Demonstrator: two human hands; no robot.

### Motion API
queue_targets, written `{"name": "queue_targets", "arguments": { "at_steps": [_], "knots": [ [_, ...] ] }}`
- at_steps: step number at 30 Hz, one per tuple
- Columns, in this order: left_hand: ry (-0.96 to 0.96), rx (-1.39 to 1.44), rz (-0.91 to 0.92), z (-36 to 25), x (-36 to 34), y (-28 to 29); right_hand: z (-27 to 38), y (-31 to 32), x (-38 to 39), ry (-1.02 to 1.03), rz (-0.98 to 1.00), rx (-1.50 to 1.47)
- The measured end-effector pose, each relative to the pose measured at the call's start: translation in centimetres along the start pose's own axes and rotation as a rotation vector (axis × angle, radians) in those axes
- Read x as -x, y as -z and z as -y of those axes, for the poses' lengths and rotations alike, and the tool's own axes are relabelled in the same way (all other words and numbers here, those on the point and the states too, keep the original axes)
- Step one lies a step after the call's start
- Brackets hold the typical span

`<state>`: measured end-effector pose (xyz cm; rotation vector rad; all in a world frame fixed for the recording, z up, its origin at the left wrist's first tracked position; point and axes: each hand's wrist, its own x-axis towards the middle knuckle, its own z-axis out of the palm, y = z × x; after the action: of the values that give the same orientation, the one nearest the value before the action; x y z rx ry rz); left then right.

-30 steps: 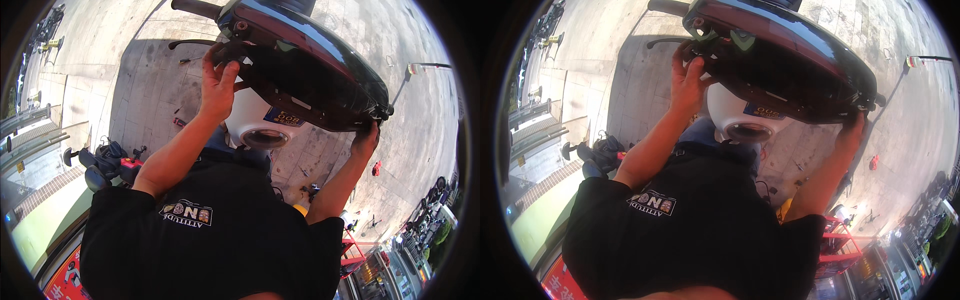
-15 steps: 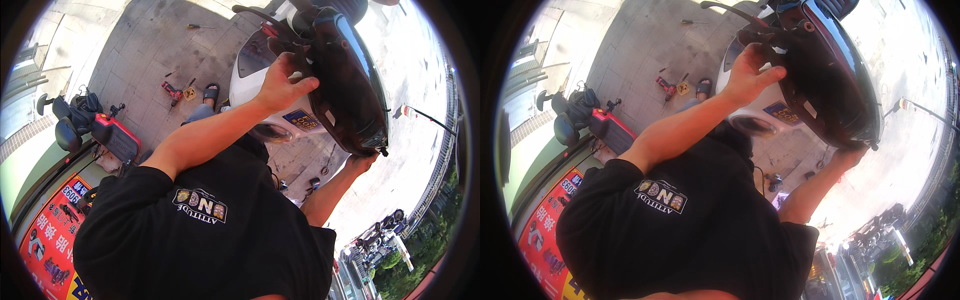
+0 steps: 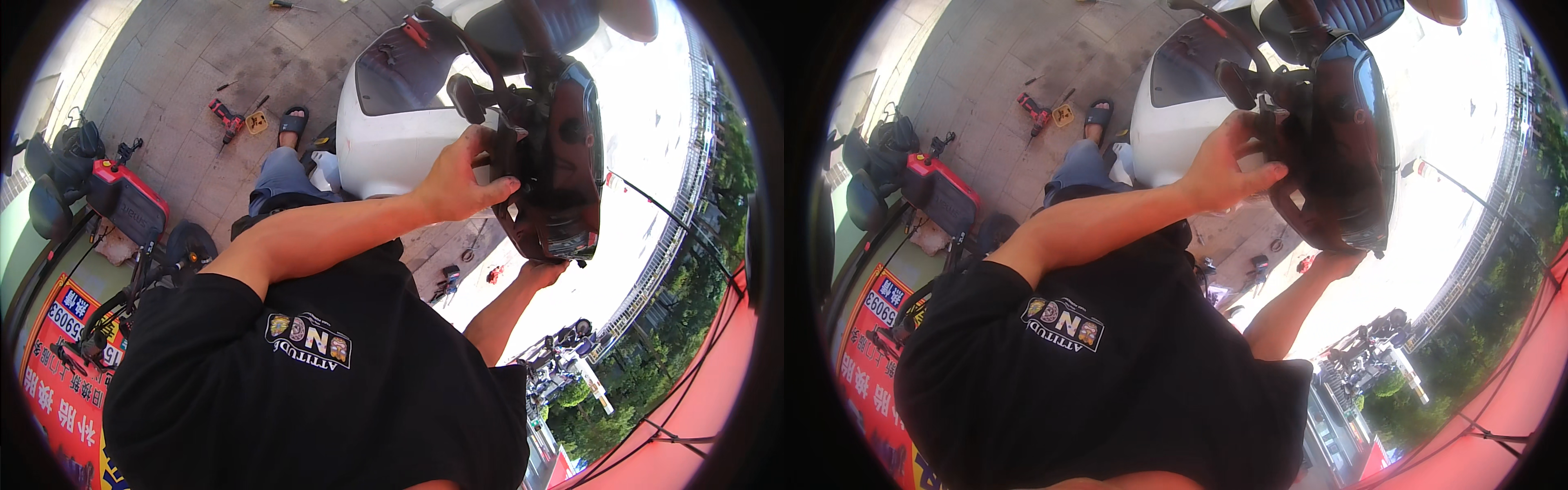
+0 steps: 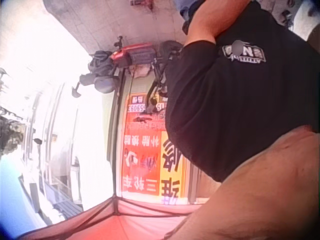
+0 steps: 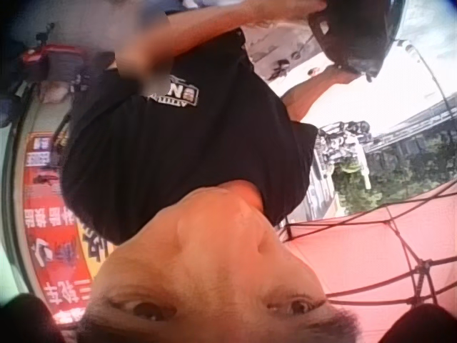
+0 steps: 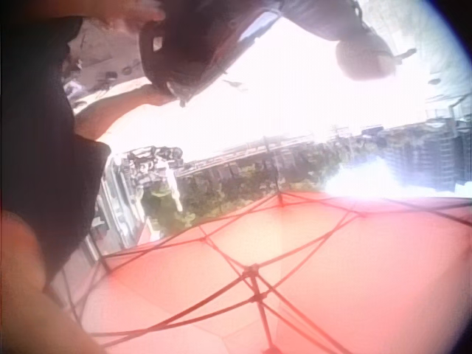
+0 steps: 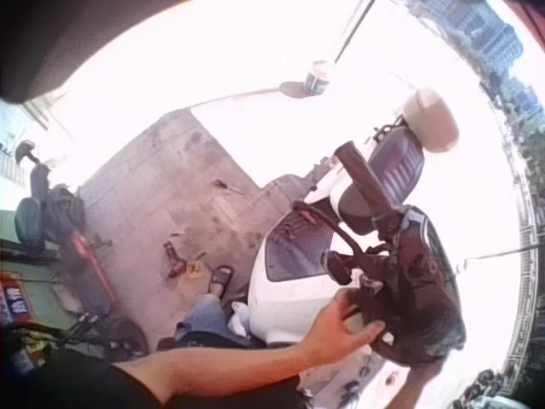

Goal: The person removes the front cover of a white scooter, detaches the handlebar assembly, and uses a screwdriver to adjust components on the handlebar. The person then reattaches the handlebar and replaces the front cover.

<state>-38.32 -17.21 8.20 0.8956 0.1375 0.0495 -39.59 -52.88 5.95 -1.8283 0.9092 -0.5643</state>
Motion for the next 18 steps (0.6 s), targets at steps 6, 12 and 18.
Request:
{"name": "queue_targets", "arguments": {
  "at_steps": [6,12,18],
  "knots": [
    [0.013,-0.106,0.031,-1.2,0.5,1.7,10.2,-0.3,4.7,0.273,-0.301,0.237],
    [-0.201,-0.071,-0.215,-2.0,-1.4,8.2,24.8,-11.5,11.7,1.088,0.486,0.654],
    [-0.099,-0.051,-0.125,0.7,-8.9,12.7,26.3,-19.9,17.9,1.16,0.74,1.07]
  ]
}}
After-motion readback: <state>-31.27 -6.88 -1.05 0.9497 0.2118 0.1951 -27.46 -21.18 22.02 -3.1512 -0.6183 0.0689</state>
